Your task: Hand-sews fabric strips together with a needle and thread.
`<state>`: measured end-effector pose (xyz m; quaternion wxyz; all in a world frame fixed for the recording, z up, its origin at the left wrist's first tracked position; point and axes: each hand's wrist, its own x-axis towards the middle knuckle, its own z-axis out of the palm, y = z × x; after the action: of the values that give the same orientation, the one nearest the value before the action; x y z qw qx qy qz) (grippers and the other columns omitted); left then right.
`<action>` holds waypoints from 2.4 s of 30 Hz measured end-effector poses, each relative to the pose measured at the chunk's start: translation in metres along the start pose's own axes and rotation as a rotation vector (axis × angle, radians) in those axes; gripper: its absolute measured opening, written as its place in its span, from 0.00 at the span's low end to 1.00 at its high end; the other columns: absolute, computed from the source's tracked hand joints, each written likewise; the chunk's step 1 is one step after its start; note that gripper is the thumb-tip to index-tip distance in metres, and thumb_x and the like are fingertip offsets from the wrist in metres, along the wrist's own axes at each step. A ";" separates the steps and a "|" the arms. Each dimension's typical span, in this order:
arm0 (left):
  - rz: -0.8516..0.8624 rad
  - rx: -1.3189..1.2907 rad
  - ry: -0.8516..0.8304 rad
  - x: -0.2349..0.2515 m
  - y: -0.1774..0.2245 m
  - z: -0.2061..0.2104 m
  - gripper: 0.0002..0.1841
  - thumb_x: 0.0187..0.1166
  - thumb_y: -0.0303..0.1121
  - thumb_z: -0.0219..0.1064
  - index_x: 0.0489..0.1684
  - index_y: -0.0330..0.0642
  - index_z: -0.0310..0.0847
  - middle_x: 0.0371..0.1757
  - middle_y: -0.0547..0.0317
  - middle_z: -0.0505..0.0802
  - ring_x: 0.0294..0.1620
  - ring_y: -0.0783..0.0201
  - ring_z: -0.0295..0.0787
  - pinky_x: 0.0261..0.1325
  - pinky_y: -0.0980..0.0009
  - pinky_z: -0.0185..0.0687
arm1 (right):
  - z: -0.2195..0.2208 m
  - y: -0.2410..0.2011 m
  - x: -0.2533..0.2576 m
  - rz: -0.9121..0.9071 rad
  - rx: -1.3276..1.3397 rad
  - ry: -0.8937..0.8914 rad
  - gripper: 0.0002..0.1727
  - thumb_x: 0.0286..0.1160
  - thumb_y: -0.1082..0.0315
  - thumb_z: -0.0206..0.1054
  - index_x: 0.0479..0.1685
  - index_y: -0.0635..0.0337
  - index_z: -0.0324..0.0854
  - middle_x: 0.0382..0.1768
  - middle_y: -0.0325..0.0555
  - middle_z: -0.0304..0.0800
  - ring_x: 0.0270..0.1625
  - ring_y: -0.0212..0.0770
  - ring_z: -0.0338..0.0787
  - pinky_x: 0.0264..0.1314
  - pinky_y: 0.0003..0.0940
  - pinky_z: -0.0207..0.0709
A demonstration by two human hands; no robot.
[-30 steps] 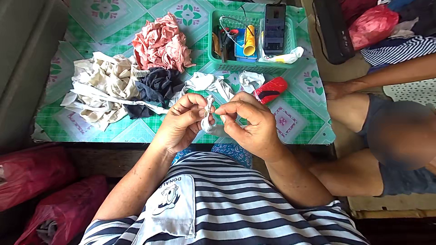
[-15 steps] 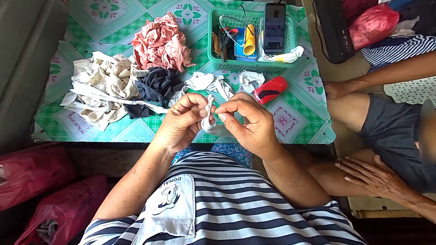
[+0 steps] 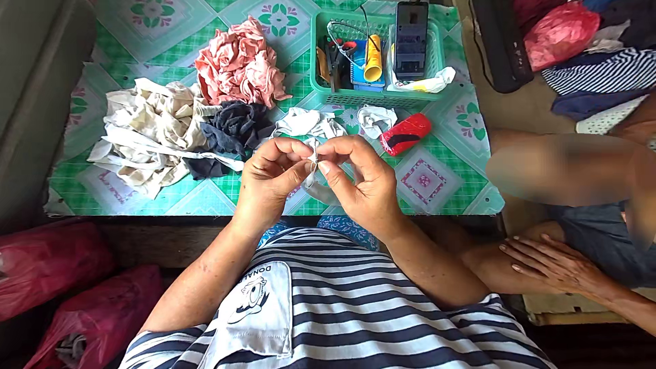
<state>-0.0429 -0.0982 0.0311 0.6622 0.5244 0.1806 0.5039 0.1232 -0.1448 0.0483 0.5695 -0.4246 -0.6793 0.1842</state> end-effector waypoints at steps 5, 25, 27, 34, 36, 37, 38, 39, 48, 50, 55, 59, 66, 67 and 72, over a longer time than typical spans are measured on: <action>0.110 0.166 0.017 0.000 -0.005 -0.002 0.12 0.75 0.19 0.71 0.50 0.47 0.83 0.45 0.67 0.92 0.43 0.74 0.90 0.51 0.77 0.88 | 0.006 0.001 0.000 -0.046 -0.220 -0.001 0.08 0.79 0.74 0.67 0.50 0.64 0.89 0.44 0.51 0.85 0.50 0.39 0.86 0.53 0.30 0.82; -0.181 -0.085 0.164 0.007 -0.021 -0.031 0.12 0.74 0.18 0.64 0.41 0.48 0.88 0.37 0.63 0.95 0.39 0.68 0.93 0.50 0.69 0.91 | -0.097 -0.043 0.005 -0.238 -0.269 0.265 0.10 0.90 0.64 0.56 0.58 0.48 0.81 0.37 0.25 0.85 0.36 0.24 0.84 0.43 0.26 0.83; -0.187 -0.117 0.124 0.007 -0.021 -0.028 0.12 0.75 0.20 0.64 0.42 0.50 0.89 0.38 0.63 0.94 0.39 0.69 0.92 0.49 0.69 0.91 | -0.100 -0.038 0.004 -0.232 -0.324 0.273 0.11 0.91 0.64 0.55 0.60 0.51 0.81 0.38 0.24 0.85 0.37 0.22 0.84 0.43 0.24 0.81; -0.289 -0.292 -0.019 0.006 -0.008 -0.019 0.10 0.81 0.26 0.60 0.47 0.50 0.87 0.43 0.57 0.92 0.40 0.66 0.92 0.46 0.71 0.91 | -0.064 -0.018 0.003 -0.065 -0.241 -0.025 0.09 0.89 0.71 0.54 0.56 0.66 0.75 0.43 0.39 0.83 0.42 0.24 0.84 0.45 0.21 0.81; -0.286 -0.306 -0.037 0.006 -0.007 -0.018 0.10 0.81 0.27 0.59 0.45 0.50 0.86 0.42 0.57 0.91 0.40 0.66 0.92 0.47 0.70 0.91 | -0.046 -0.006 0.002 -0.081 -0.215 -0.074 0.08 0.85 0.73 0.59 0.49 0.67 0.83 0.45 0.47 0.86 0.49 0.32 0.86 0.54 0.27 0.83; -0.287 -0.313 -0.038 0.006 -0.006 -0.018 0.09 0.81 0.27 0.60 0.45 0.50 0.86 0.42 0.57 0.92 0.40 0.65 0.92 0.48 0.69 0.90 | -0.037 -0.002 0.002 -0.082 -0.196 -0.091 0.08 0.83 0.74 0.62 0.47 0.66 0.86 0.47 0.48 0.86 0.54 0.35 0.85 0.59 0.30 0.81; -0.288 -0.320 -0.040 0.005 -0.005 -0.018 0.08 0.81 0.27 0.61 0.45 0.51 0.86 0.42 0.57 0.92 0.40 0.66 0.92 0.48 0.69 0.90 | -0.030 0.002 0.002 -0.073 -0.177 -0.103 0.07 0.81 0.74 0.63 0.45 0.64 0.88 0.48 0.48 0.83 0.56 0.36 0.83 0.60 0.28 0.79; -0.286 -0.334 -0.050 0.005 -0.005 -0.018 0.08 0.81 0.27 0.62 0.45 0.51 0.86 0.42 0.57 0.92 0.41 0.65 0.92 0.49 0.69 0.91 | -0.026 0.005 0.002 -0.066 -0.165 -0.110 0.07 0.80 0.74 0.65 0.45 0.64 0.89 0.47 0.48 0.81 0.55 0.35 0.82 0.58 0.26 0.78; -0.310 -0.397 -0.140 0.002 0.002 -0.021 0.06 0.81 0.27 0.66 0.46 0.48 0.87 0.41 0.56 0.93 0.38 0.67 0.93 0.47 0.71 0.91 | -0.035 -0.002 0.024 -0.244 -0.306 -0.278 0.10 0.77 0.76 0.66 0.44 0.60 0.95 0.41 0.52 0.81 0.49 0.41 0.80 0.54 0.32 0.75; -0.309 -0.397 -0.154 0.002 0.001 -0.021 0.05 0.81 0.27 0.66 0.46 0.47 0.86 0.39 0.55 0.93 0.37 0.67 0.93 0.46 0.71 0.91 | -0.036 -0.006 0.027 -0.280 -0.335 -0.324 0.10 0.77 0.76 0.67 0.44 0.59 0.94 0.41 0.52 0.81 0.50 0.44 0.81 0.55 0.34 0.75; -0.320 -0.402 -0.155 0.002 0.002 -0.020 0.05 0.79 0.25 0.66 0.45 0.45 0.86 0.38 0.55 0.93 0.37 0.66 0.93 0.47 0.70 0.92 | -0.035 -0.010 0.029 -0.317 -0.397 -0.370 0.09 0.78 0.74 0.68 0.45 0.59 0.94 0.40 0.51 0.82 0.50 0.47 0.81 0.54 0.38 0.74; -0.318 -0.400 -0.160 0.002 0.002 -0.021 0.05 0.79 0.25 0.66 0.44 0.45 0.86 0.39 0.55 0.93 0.38 0.66 0.94 0.47 0.70 0.92 | -0.035 -0.011 0.030 -0.329 -0.409 -0.372 0.09 0.78 0.74 0.67 0.44 0.59 0.94 0.40 0.52 0.82 0.49 0.47 0.81 0.53 0.38 0.73; -0.312 -0.393 -0.160 0.002 0.003 -0.020 0.05 0.79 0.25 0.66 0.44 0.46 0.86 0.39 0.55 0.93 0.39 0.66 0.94 0.47 0.70 0.92 | -0.036 -0.014 0.031 -0.321 -0.423 -0.379 0.10 0.78 0.75 0.66 0.44 0.59 0.94 0.39 0.51 0.81 0.48 0.47 0.80 0.52 0.38 0.73; -0.311 -0.392 -0.162 0.002 0.003 -0.020 0.06 0.79 0.25 0.66 0.45 0.46 0.86 0.39 0.56 0.93 0.39 0.66 0.94 0.47 0.70 0.92 | -0.036 -0.014 0.031 -0.324 -0.425 -0.379 0.10 0.77 0.75 0.66 0.43 0.59 0.94 0.39 0.52 0.81 0.48 0.47 0.80 0.52 0.38 0.73; -0.306 -0.385 -0.162 0.002 0.004 -0.019 0.05 0.79 0.25 0.67 0.44 0.46 0.86 0.38 0.56 0.92 0.38 0.66 0.93 0.47 0.71 0.91 | -0.036 -0.013 0.031 -0.316 -0.416 -0.385 0.10 0.77 0.75 0.65 0.44 0.60 0.94 0.39 0.51 0.81 0.47 0.46 0.80 0.50 0.37 0.73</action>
<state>-0.0585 -0.0871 0.0274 0.8307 0.3938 0.1051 0.3792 0.1522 -0.1364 0.0877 0.3531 -0.3786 -0.8551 0.0275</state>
